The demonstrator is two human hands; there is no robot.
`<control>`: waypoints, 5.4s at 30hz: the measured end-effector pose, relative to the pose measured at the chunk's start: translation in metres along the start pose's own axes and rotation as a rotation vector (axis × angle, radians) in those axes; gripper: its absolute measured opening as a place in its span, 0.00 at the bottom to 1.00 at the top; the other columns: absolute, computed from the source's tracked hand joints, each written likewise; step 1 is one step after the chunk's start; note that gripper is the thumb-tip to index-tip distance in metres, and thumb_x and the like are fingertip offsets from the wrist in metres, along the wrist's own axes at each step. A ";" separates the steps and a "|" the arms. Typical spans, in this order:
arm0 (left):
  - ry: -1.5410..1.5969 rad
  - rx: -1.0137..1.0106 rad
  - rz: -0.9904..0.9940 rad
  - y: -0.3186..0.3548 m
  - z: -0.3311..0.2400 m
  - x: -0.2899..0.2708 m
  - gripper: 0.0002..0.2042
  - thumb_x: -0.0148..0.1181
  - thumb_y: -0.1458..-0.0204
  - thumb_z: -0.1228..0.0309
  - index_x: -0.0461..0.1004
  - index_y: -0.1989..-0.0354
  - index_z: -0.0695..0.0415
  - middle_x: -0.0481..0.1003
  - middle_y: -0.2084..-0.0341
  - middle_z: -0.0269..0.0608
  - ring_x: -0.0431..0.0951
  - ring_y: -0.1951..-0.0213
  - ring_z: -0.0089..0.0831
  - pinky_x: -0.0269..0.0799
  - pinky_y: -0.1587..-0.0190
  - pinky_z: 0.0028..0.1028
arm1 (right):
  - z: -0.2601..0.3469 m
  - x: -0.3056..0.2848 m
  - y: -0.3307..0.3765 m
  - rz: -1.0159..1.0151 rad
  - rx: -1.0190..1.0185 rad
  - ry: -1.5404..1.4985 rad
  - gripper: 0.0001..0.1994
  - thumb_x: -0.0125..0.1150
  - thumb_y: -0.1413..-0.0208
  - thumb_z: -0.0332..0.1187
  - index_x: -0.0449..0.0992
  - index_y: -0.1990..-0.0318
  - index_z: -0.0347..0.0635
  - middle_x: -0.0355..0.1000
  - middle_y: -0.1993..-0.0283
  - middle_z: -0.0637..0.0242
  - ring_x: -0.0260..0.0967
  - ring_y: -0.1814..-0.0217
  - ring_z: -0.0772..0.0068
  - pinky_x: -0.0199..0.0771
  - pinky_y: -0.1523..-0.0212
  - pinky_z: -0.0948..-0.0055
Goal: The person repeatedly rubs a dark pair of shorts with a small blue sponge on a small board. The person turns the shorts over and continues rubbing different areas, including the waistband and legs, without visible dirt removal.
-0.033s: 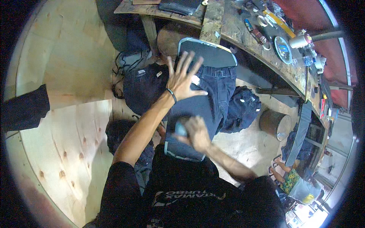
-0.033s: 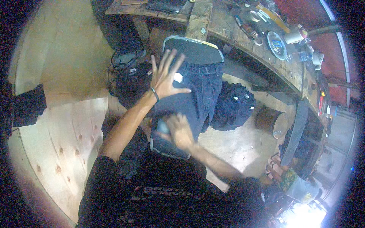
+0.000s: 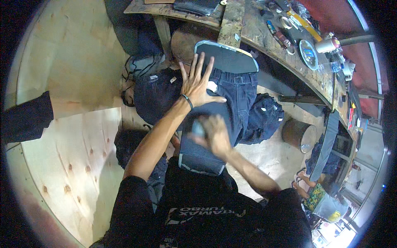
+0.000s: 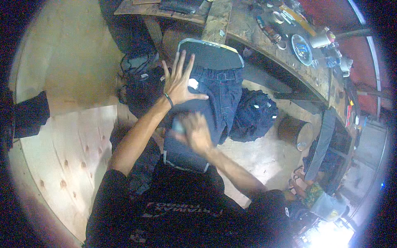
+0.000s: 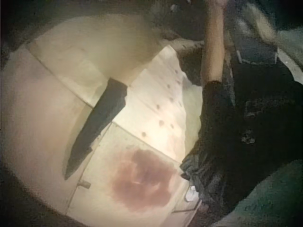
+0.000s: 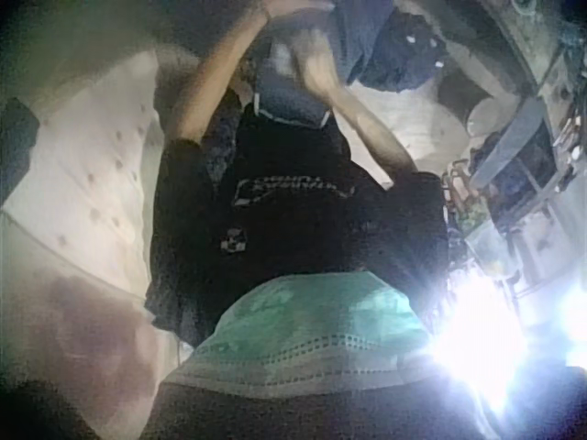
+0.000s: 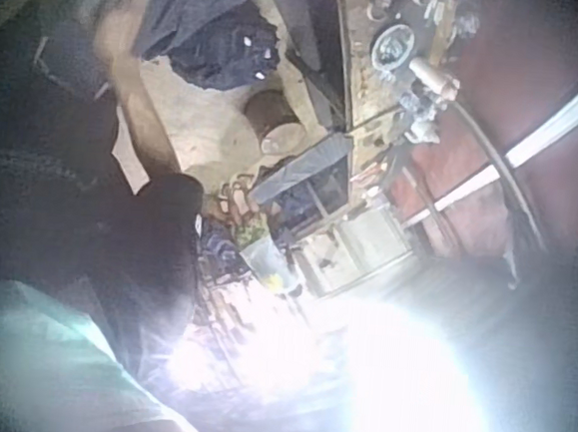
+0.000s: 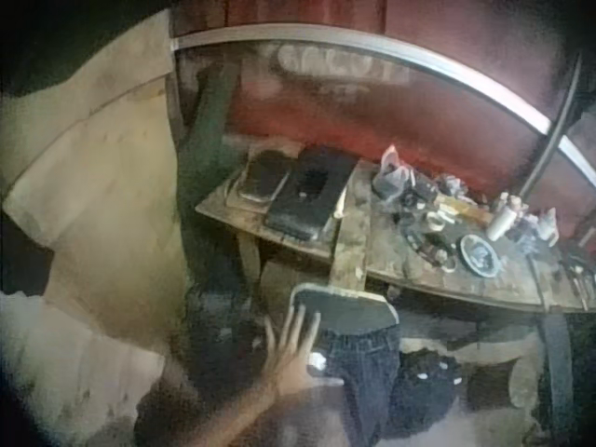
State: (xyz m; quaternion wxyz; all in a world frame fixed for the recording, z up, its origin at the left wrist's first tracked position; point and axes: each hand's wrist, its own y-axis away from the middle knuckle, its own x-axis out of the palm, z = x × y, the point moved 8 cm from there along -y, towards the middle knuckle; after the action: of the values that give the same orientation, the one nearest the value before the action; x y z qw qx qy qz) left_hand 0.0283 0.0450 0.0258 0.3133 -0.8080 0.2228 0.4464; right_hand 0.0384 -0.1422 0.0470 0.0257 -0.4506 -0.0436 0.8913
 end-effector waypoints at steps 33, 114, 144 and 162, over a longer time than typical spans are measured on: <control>-0.050 -0.046 0.106 -0.013 0.006 0.021 0.72 0.69 0.70 0.18 0.50 0.15 0.43 0.46 0.16 0.56 0.40 0.16 0.58 0.30 0.26 0.83 | -0.023 0.003 0.061 -0.042 -0.012 -0.023 0.33 0.84 0.56 0.48 0.81 0.45 0.38 0.78 0.54 0.55 0.72 0.49 0.43 0.72 0.44 0.41; 0.318 0.573 0.137 0.261 -0.081 -0.106 0.24 0.77 0.47 0.48 0.72 0.80 0.50 0.69 0.82 0.35 0.74 0.82 0.33 0.70 0.78 0.36 | -0.065 -0.016 0.238 0.404 0.732 -0.277 0.21 0.70 0.40 0.46 0.81 0.42 0.50 0.84 0.51 0.50 0.82 0.45 0.39 0.82 0.46 0.46; -0.255 0.426 0.906 -0.007 -0.116 0.044 0.40 0.51 0.36 0.30 0.85 0.44 0.60 0.83 0.45 0.57 0.80 0.37 0.51 0.65 0.27 0.52 | -0.173 -0.055 0.063 0.336 1.019 -0.040 0.40 0.60 0.34 0.64 0.78 0.42 0.25 0.79 0.43 0.31 0.78 0.36 0.33 0.79 0.36 0.47; 0.057 0.146 0.143 -0.028 -0.032 0.033 0.51 0.72 0.47 0.44 0.55 0.17 0.50 0.54 0.19 0.55 0.51 0.17 0.51 0.40 0.19 0.65 | 0.039 -0.042 0.054 -0.243 -0.023 0.242 0.34 0.78 0.47 0.56 0.81 0.39 0.42 0.76 0.55 0.56 0.72 0.52 0.52 0.75 0.56 0.56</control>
State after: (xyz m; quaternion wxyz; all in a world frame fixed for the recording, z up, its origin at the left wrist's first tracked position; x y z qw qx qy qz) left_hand 0.0810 0.0393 0.0191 0.3322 -0.7773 0.3207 0.4272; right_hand 0.0316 -0.2018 0.0984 0.1331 -0.5463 -0.1046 0.8203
